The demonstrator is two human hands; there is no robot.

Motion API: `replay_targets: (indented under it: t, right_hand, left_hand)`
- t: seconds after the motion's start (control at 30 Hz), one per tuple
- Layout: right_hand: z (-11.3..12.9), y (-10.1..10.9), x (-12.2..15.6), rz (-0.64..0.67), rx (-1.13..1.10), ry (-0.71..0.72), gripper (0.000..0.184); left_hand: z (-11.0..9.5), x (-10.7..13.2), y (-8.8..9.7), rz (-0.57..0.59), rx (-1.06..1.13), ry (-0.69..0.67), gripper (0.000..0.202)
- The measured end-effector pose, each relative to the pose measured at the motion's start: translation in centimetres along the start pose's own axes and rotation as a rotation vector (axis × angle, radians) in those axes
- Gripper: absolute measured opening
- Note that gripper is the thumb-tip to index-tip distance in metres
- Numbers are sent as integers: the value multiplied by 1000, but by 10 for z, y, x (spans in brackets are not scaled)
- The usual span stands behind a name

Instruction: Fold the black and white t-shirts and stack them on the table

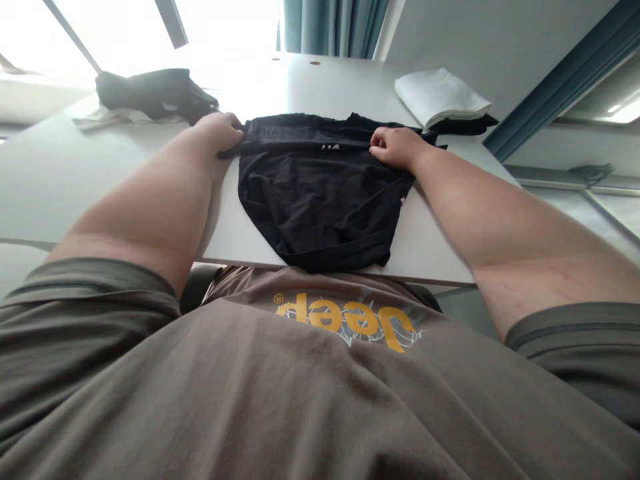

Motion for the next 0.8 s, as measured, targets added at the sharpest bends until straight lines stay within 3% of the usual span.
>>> replay_targets:
  t: [0.8]
  right_hand:
    - [-1, -1, 0, -14, -2, -7, 33]
  left_hand:
    - [-3, 4, 2, 7, -13, -11, 54]
Point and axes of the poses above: each hand's wrist, its own x-axis away from the middle knuckle, its own y-axis out of the back of the hand, z = x × y, the point moved 10 cm from there along -x, towards the middle knuckle, and after that the axes turned 2 degrees about y, right-handed, at the moved point
